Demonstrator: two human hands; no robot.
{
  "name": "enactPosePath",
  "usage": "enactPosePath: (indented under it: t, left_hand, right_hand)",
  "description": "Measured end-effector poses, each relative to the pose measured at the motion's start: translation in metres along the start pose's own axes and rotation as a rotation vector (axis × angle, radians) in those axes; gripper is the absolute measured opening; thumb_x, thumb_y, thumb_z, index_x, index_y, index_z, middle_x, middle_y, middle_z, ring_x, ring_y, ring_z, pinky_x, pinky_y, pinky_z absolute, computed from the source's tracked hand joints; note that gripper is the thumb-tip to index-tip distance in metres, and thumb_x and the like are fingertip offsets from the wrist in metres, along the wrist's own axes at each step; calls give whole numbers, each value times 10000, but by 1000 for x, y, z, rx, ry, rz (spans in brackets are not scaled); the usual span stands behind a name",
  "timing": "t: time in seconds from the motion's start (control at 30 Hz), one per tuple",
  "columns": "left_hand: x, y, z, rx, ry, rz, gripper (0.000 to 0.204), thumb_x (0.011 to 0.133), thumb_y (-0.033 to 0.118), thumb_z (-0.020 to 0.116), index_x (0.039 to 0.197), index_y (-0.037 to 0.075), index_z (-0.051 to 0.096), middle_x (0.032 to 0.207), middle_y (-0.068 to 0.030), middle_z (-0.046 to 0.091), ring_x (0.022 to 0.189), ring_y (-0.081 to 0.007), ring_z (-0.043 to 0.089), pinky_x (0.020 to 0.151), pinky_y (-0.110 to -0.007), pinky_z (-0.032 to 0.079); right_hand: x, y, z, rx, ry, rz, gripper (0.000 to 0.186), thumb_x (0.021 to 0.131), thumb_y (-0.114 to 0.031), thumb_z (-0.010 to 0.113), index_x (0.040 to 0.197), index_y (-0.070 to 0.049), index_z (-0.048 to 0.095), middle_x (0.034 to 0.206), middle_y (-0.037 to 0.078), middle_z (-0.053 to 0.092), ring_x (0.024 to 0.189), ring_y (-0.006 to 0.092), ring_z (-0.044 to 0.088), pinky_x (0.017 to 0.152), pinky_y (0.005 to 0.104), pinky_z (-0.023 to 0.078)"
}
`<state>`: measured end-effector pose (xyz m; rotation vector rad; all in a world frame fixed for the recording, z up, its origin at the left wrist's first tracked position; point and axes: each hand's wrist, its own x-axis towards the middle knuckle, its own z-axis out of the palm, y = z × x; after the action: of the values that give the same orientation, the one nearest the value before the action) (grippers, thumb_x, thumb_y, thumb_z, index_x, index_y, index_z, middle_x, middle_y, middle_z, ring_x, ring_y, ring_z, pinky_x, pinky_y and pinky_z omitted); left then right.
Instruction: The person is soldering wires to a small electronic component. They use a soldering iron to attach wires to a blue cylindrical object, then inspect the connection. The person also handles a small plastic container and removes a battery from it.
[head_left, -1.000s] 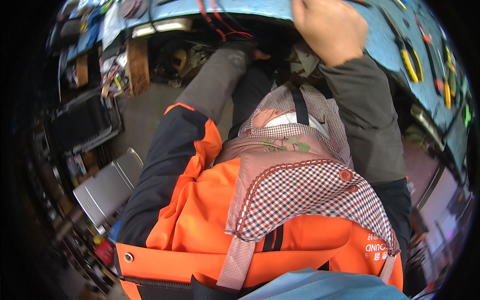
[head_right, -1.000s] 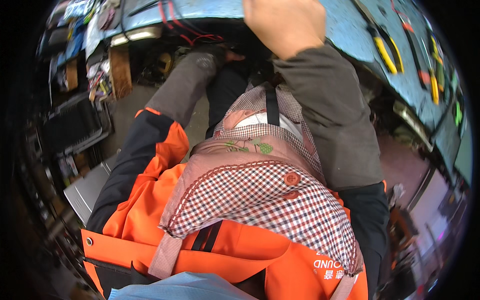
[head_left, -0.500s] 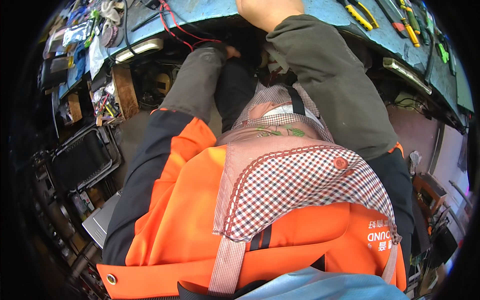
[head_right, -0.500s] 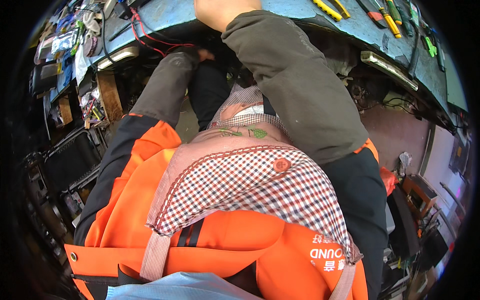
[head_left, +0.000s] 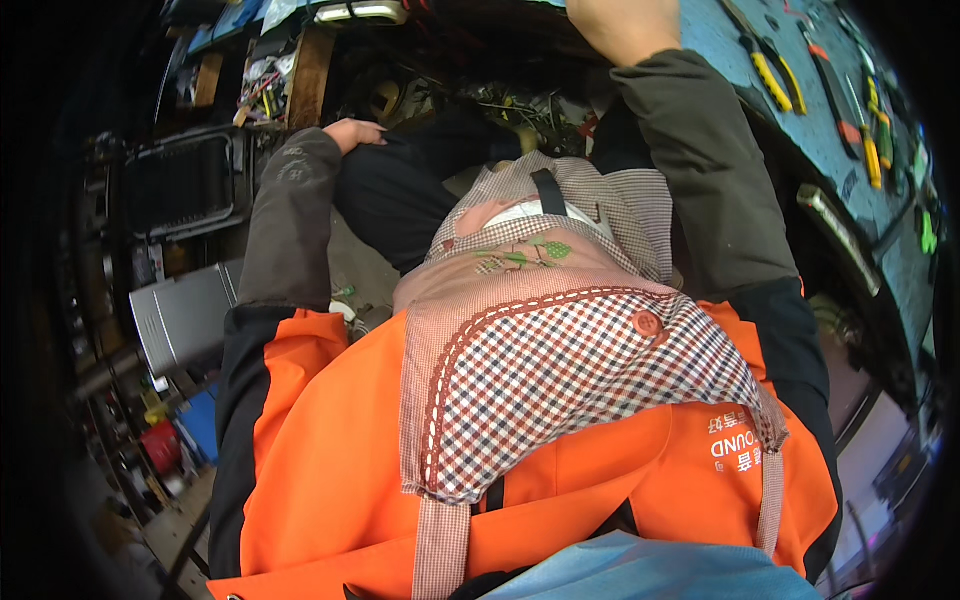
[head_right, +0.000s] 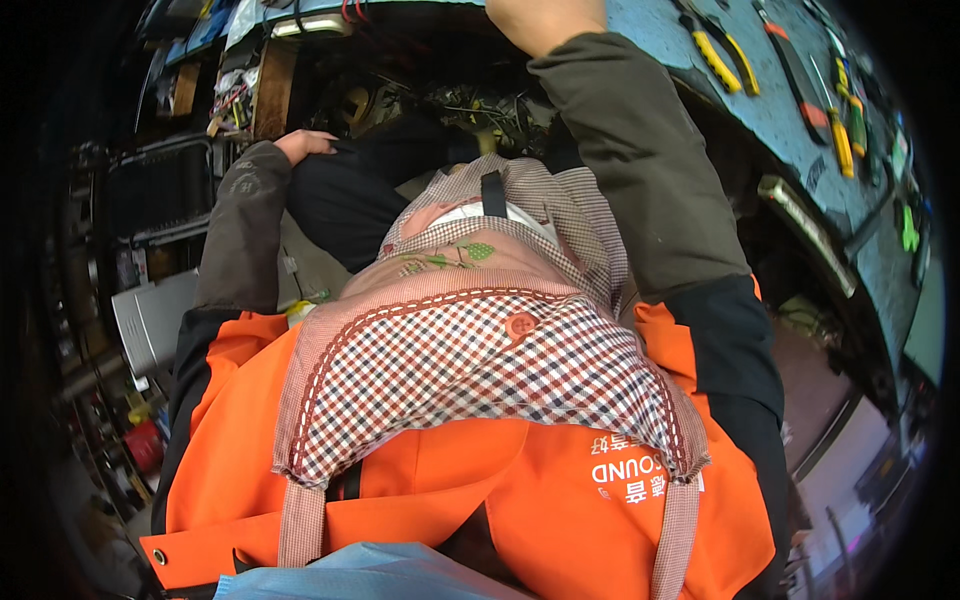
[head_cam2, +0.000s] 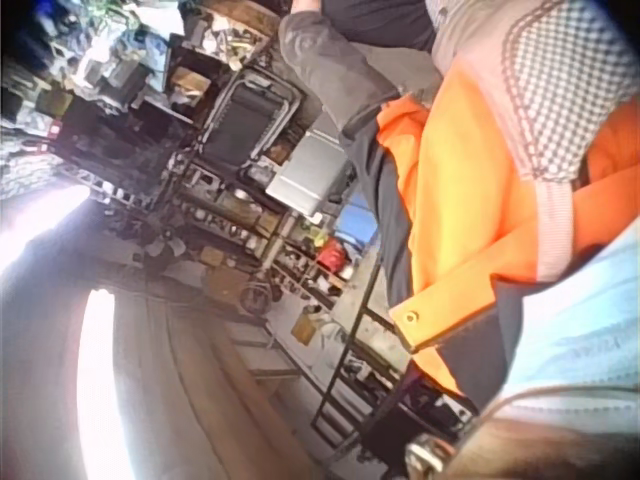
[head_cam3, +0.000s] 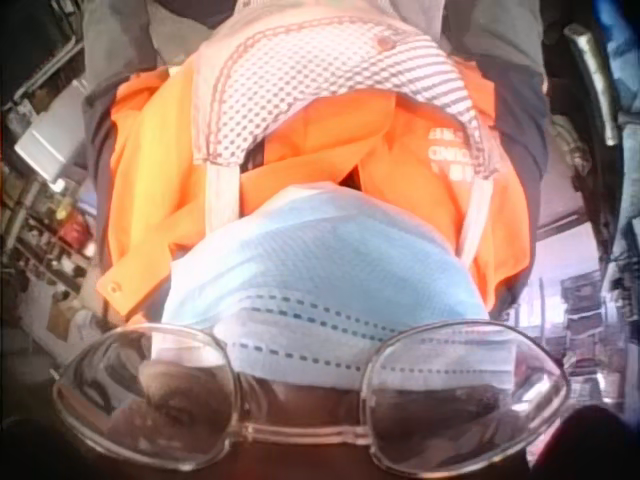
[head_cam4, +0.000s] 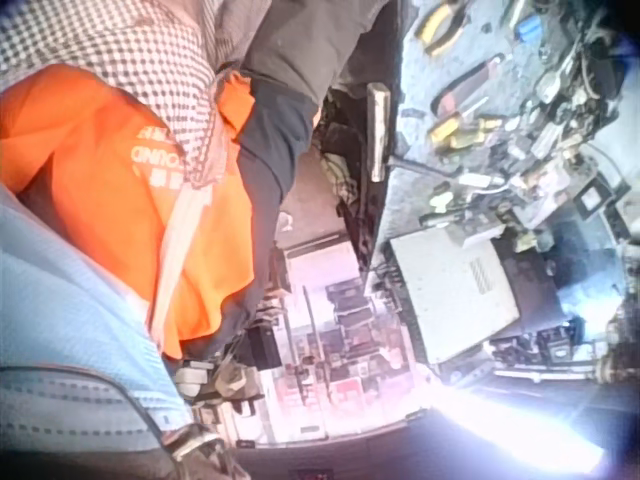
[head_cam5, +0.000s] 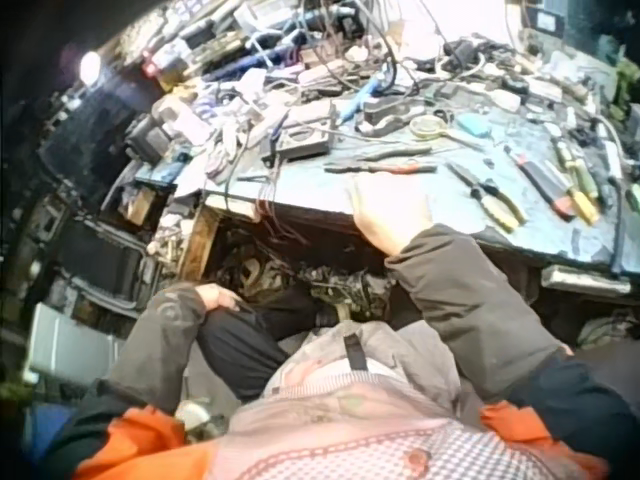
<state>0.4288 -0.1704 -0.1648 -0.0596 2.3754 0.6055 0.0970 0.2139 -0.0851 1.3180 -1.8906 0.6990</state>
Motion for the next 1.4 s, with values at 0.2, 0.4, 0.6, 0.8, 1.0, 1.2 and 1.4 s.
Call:
enactPosePath:
  t: [0.2, 0.4, 0.6, 0.8, 1.0, 1.2, 1.4]
  left_hand:
    - [-85, -3, 68, -206, 31, -344, 336, 985, 136, 674, 1297, 163, 794, 1477, -140, 679, 1315, -366, 668, 1128, -409, 526]
    - [-137, 111, 85, -704, 95, -1019, 623, 964, 484, 746, 1443, 91, 685, 1338, -162, 739, 1151, -323, 737, 1002, -382, 576]
    - [-290, 201, 102, -599, 179, -1044, 677, 947, 393, 808, 1496, 47, 617, 1090, -119, 745, 909, -195, 700, 668, -345, 574]
    - [-443, 285, 227, -1243, 407, -1153, 854, 925, 383, 876, 1607, 46, 487, 1338, -155, 686, 1196, -274, 671, 1025, -452, 535]
    - [-399, 340, 286, -1606, 962, -811, 596, 878, 163, 881, 1417, 37, 660, 1309, -122, 738, 1208, -233, 704, 1047, -407, 551]
    - [-382, 333, 297, -1546, 1210, -936, 205, 820, -96, 700, 1001, -28, 767, 1154, -157, 800, 999, -203, 749, 907, -341, 587]
    - [-378, 346, 290, -1508, 1213, -974, 193, 819, -117, 672, 977, -35, 747, 1133, -146, 794, 986, -191, 734, 890, -315, 573]
  right_hand:
    - [3, -5, -2, -25, -222, 153, 354, 1013, -420, 705, 803, -138, 660, 736, 108, 700, 695, 377, 702, 575, 509, 533]
    - [-3, -6, -9, -38, -176, -13, 330, 959, -349, 788, 779, -123, 628, 726, 78, 649, 665, 320, 674, 582, 465, 521]
    - [-80, -2, -13, 581, -376, -271, 138, 926, -126, 814, 926, -29, 715, 946, 175, 700, 870, 369, 693, 755, 426, 550]
    - [-234, 97, 122, 792, -799, 1742, 536, 1092, -388, 601, 1372, 63, 679, 1376, 199, 705, 1316, 323, 642, 1138, 382, 478]
    - [-227, 86, 176, 1029, -855, 1799, 529, 1073, -395, 620, 1357, 45, 693, 1340, 185, 717, 1285, 307, 651, 1117, 379, 488]
    - [-187, 60, 211, 1082, -882, 1657, 522, 1055, -403, 639, 1343, 26, 708, 1304, 170, 729, 1255, 290, 660, 1096, 375, 499]
    - [-162, 30, 241, 1156, -936, 1484, 515, 1036, -411, 658, 1328, 8, 722, 1268, 156, 740, 1224, 274, 668, 1075, 372, 510]
